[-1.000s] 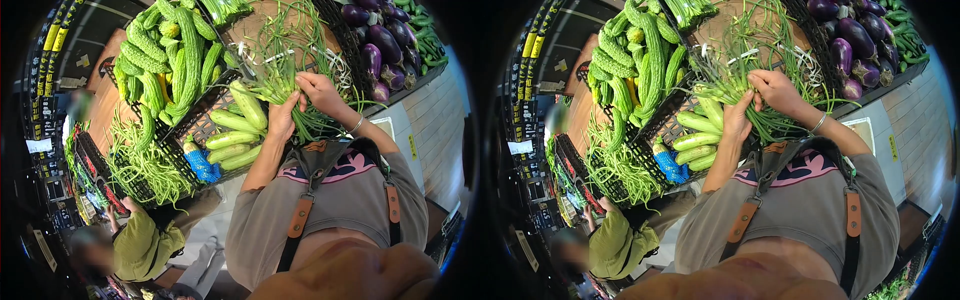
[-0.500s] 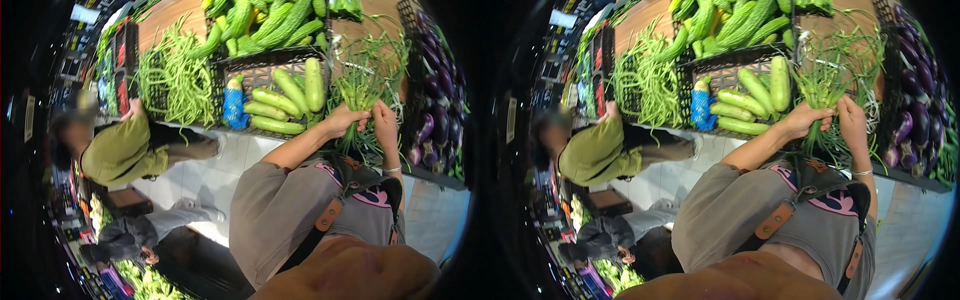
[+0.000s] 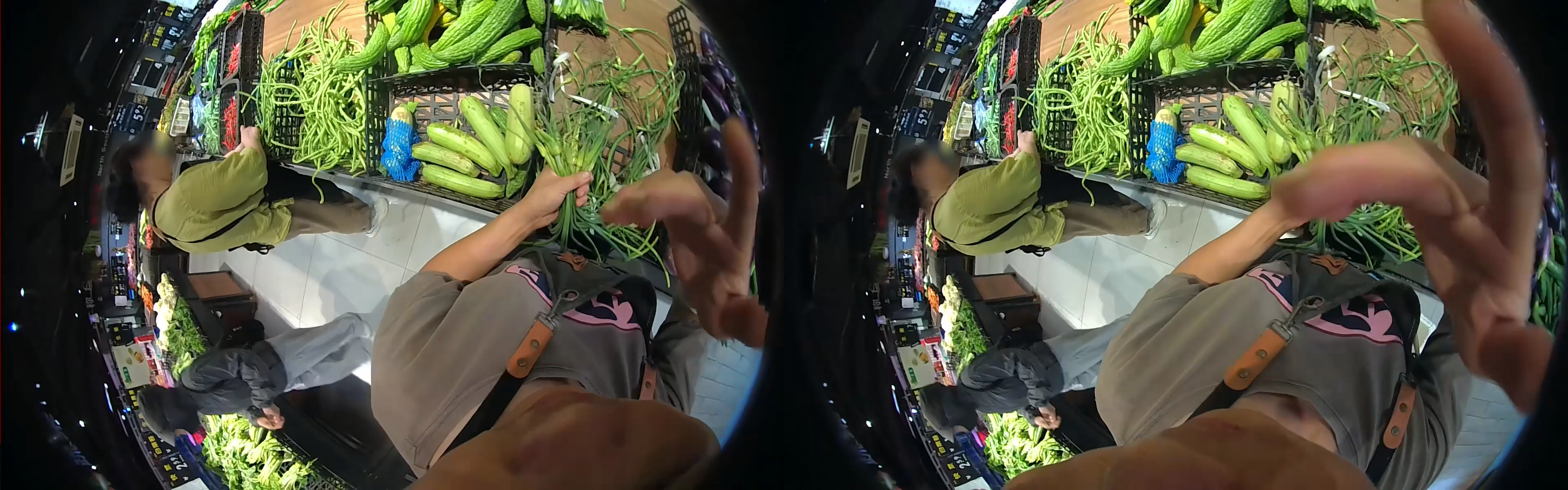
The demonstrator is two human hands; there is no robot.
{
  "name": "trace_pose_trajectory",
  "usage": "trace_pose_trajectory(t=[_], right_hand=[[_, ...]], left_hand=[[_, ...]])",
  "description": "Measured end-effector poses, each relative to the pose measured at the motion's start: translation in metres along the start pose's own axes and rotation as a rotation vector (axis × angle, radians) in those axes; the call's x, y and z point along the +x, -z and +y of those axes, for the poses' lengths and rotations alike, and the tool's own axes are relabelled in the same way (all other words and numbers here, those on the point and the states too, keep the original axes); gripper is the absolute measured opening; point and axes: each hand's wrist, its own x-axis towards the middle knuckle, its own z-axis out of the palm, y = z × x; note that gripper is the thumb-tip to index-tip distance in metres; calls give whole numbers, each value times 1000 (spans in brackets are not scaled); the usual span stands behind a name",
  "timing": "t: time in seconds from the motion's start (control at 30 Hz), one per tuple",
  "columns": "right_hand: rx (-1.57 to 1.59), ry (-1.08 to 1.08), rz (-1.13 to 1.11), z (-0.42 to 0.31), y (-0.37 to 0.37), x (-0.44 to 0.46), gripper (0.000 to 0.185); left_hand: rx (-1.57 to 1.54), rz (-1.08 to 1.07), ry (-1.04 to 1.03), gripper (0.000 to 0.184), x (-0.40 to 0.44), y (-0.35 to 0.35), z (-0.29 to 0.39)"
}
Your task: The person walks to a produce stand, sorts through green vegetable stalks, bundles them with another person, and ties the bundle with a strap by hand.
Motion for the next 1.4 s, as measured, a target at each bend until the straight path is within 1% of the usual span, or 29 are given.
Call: trace_pose_trajectory(t=[0.03,0.1,0.13,0.17,0.2,0.3,0.33,0.47,0.5,0.7,0.8,0.97,1.03,1.17,1.23,1.3,1.4], right_hand=[[-8,13,-62,-11,11,0,106],[-77,32,-155,-29,30,-4,109],[-132,39,-152,-32,34,-11,108],[-193,33,-135,-33,38,-19,107],[-256,26,-115,-34,40,-29,107],[-432,-3,-4,-38,42,-59,105],[-483,-12,37,-41,43,-68,105],[-651,-40,212,-49,42,-99,103],[-691,-45,255,-50,39,-106,102],[-966,-69,483,-53,20,-127,99],[-1138,-13,607,-65,19,-130,97],[-1439,202,909,-119,31,-127,95],[-1484,224,933,-120,29,-123,94],[-1467,93,799,-70,17,-117,92],[-1467,43,771,-54,14,-117,91],[-1494,50,816,-59,19,-120,90],[-1546,108,956,-86,26,-128,89]], left_hand=[[106,16,-9,8,0,0,-5],[73,-41,48,9,0,7,-15],[51,-18,9,9,-6,-4,-11],[95,-28,46,8,-6,0,-14],[114,33,84,13,-9,-1,-15],[58,16,155,18,-4,16,-28],[105,32,171,19,-6,9,-25],[140,-5,204,14,8,-4,-25],[155,-35,240,14,13,-8,-26],[191,-176,306,13,41,-26,-39],[219,-215,351,13,50,-36,-42],[213,-318,433,15,60,-43,-40],[205,-291,436,15,61,-45,-41],[238,-310,418,15,67,-35,-39],[237,-304,429,15,70,-30,-38],[234,-285,444,16,72,-30,-36],[246,-258,462,16,74,-33,-36]])
